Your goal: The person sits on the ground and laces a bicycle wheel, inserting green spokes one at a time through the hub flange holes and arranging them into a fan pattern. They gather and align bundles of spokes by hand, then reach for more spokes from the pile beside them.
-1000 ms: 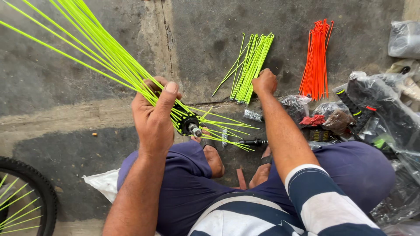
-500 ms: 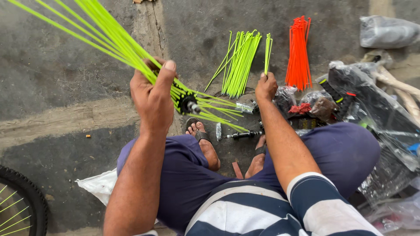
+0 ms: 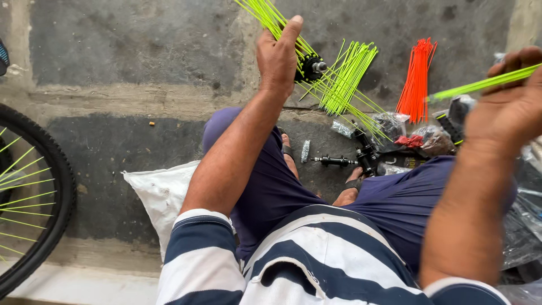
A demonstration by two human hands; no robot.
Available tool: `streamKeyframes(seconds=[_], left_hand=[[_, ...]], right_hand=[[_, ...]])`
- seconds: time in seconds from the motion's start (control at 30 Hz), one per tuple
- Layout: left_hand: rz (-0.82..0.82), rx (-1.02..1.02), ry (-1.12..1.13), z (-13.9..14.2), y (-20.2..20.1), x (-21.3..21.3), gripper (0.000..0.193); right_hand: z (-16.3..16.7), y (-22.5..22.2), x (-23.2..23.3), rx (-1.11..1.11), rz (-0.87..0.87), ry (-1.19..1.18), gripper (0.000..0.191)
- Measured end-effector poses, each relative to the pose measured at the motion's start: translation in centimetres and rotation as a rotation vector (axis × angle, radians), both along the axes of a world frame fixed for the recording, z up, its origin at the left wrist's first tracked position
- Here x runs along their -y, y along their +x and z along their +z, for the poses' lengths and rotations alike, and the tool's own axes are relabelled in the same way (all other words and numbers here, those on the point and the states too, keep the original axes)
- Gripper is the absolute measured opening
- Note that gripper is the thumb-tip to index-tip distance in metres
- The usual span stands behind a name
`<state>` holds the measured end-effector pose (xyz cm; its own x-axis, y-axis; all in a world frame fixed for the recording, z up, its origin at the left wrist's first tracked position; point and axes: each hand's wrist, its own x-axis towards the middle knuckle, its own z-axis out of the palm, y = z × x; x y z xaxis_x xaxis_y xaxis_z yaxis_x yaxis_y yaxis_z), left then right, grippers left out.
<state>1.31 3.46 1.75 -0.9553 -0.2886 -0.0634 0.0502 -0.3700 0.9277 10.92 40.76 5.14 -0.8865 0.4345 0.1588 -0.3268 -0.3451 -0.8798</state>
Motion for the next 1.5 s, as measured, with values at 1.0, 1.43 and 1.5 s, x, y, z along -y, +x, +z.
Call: streamKeyframes(seconds=[1.0, 1.43, 1.5], left_hand=[[0.07, 0.137, 0.345, -2.6, 4.2, -5.7, 0.026], [0.077, 0.151, 0.303, -2.7, 4.5, -5.5, 0.027], [0.079, 0.144, 0.305, -2.8, 4.5, -5.5, 0.027]], right_hand=[[8.0, 4.9, 13.9, -0.032, 0.33, 0.653, 0.043], [7.9, 4.8, 13.8, -0.035, 0.285, 0.595, 0.038], [7.8, 4.9, 13.9, -0.036, 0.281, 0.607, 0.038]])
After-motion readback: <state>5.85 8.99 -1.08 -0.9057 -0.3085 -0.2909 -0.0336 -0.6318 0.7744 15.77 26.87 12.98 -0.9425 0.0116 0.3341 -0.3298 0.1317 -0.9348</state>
